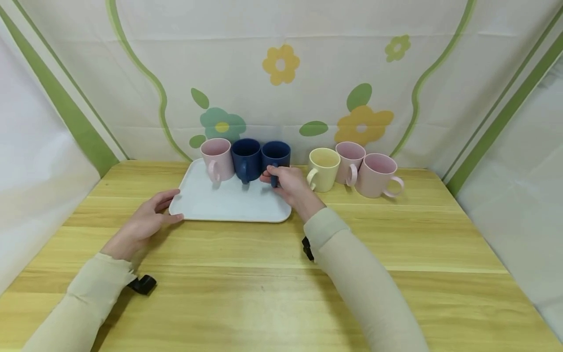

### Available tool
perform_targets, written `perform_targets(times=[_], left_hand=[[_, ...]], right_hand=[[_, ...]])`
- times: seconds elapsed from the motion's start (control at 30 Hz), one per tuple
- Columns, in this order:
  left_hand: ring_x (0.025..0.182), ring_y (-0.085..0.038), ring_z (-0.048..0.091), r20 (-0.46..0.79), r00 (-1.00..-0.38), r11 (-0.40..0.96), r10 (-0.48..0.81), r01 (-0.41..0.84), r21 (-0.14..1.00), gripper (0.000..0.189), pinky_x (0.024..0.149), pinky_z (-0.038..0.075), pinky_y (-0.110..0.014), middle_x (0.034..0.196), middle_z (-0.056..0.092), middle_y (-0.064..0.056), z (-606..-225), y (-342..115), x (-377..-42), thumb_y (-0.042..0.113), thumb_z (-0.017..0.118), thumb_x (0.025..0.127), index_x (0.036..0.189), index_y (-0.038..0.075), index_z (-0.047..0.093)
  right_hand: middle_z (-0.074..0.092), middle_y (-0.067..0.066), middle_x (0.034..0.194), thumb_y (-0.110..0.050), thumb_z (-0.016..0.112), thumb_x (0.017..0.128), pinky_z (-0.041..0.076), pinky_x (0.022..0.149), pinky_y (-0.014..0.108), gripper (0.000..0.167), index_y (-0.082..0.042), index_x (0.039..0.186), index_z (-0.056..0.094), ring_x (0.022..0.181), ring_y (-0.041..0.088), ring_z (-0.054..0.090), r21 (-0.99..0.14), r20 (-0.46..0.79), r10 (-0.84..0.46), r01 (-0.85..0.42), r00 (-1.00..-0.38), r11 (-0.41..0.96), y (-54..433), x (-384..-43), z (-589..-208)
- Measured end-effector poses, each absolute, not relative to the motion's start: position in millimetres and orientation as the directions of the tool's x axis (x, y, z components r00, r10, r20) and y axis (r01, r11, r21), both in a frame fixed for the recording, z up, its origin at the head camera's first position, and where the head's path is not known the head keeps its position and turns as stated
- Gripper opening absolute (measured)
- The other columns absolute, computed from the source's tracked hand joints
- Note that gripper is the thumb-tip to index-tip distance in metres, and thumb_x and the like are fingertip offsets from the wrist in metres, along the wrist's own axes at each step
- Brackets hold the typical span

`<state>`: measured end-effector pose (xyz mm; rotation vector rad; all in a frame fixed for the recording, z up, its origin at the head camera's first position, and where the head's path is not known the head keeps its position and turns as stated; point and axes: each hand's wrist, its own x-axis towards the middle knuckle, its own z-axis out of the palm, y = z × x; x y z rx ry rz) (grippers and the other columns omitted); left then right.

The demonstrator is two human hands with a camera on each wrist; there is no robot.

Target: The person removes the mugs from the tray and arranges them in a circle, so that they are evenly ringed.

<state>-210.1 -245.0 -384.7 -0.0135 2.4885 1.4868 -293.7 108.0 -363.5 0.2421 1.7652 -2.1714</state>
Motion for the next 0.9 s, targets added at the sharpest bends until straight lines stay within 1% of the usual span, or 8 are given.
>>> perform_targets(times=[0.07,0.23,0.4,0.5,0.6,0.77,0.83,0.9], left_hand=[[0.158,-0.046,0.029,-0.21,-0.971,0.483,0.115,-0.13,0.866,0.083,0.127,0.029,-0.061,0.172,0.027,-0.027,-384,-245,-210,0.009,0.07,0.101,0.17,0.007,0.023],[0.158,-0.045,0.03,-0.213,-0.97,0.476,0.116,-0.134,0.869,0.083,0.127,0.028,-0.061,0.172,0.028,-0.027,-385,-245,-211,0.009,0.07,0.101,0.17,0.007,0.023],[0.158,-0.045,0.029,-0.217,-0.97,0.47,0.111,-0.141,0.872,0.084,0.127,0.027,-0.06,0.172,0.027,-0.027,-385,-245,-211,0.008,0.07,0.101,0.17,0.007,0.023],[0.158,-0.045,0.029,-0.218,-0.97,0.468,0.109,-0.144,0.872,0.084,0.127,0.026,-0.061,0.172,0.027,-0.027,-385,-245,-211,0.008,0.07,0.101,0.17,0.007,0.023],[0.158,-0.045,0.029,-0.222,-0.969,0.469,0.105,-0.148,0.871,0.084,0.127,0.026,-0.061,0.172,0.027,-0.027,-385,-245,-211,0.008,0.07,0.101,0.17,0.007,0.023],[0.158,-0.046,0.029,-0.222,-0.969,0.472,0.107,-0.147,0.869,0.083,0.127,0.027,-0.061,0.172,0.027,-0.027,-386,-246,-211,0.008,0.07,0.101,0.17,0.007,0.023],[0.158,-0.045,0.029,-0.221,-0.969,0.47,0.109,-0.146,0.871,0.084,0.127,0.027,-0.06,0.172,0.027,-0.027,-386,-246,-211,0.008,0.07,0.101,0.17,0.008,0.023],[0.158,-0.045,0.029,-0.222,-0.969,0.466,0.109,-0.147,0.872,0.084,0.127,0.027,-0.06,0.173,0.027,-0.027,-386,-246,-211,0.009,0.07,0.101,0.17,0.008,0.022]], right_hand=[[0.06,0.025,0.147,-0.018,0.059,0.11,0.043,0.123,0.042,0.034,0.006,0.133,0.062,0.102,0.017,0.073,-0.918,-0.329,-0.142,0.352,-0.933,-0.185,108,-293,-363],[0.064,0.023,0.142,-0.017,0.06,0.109,0.045,0.121,0.043,0.023,0.002,0.119,0.067,0.101,0.018,0.074,-0.915,-0.33,-0.124,0.35,-0.936,-0.201,108,-290,-361],[0.068,0.021,0.136,-0.017,0.061,0.108,0.047,0.119,0.041,0.023,0.002,0.121,0.068,0.101,0.018,0.075,-0.911,-0.336,-0.106,0.351,-0.936,-0.214,110,-285,-359],[0.069,0.019,0.131,-0.017,0.061,0.109,0.047,0.119,0.042,0.024,0.003,0.121,0.068,0.1,0.019,0.075,-0.914,-0.326,-0.111,0.343,-0.939,-0.216,111,-282,-358],[0.071,0.016,0.122,-0.016,0.062,0.108,0.045,0.121,0.045,0.023,0.003,0.119,0.068,0.097,0.018,0.075,-0.92,-0.307,-0.124,0.328,-0.944,-0.215,113,-279,-356],[0.076,0.007,0.102,-0.017,0.062,0.108,0.042,0.12,0.049,0.021,0.003,0.113,0.069,0.092,0.014,0.075,-0.942,-0.261,-0.146,0.284,-0.954,-0.176,117,-269,-348],[0.075,0.004,0.098,-0.017,0.061,0.109,0.04,0.12,0.05,0.021,0.002,0.112,0.069,0.092,0.013,0.075,-0.95,-0.245,-0.157,0.269,-0.957,-0.157,119,-264,-344],[0.075,0.004,0.097,-0.017,0.06,0.109,0.039,0.121,0.052,0.022,0.003,0.112,0.069,0.093,0.012,0.076,-0.954,-0.235,-0.167,0.261,-0.957,-0.15,122,-259,-340]])
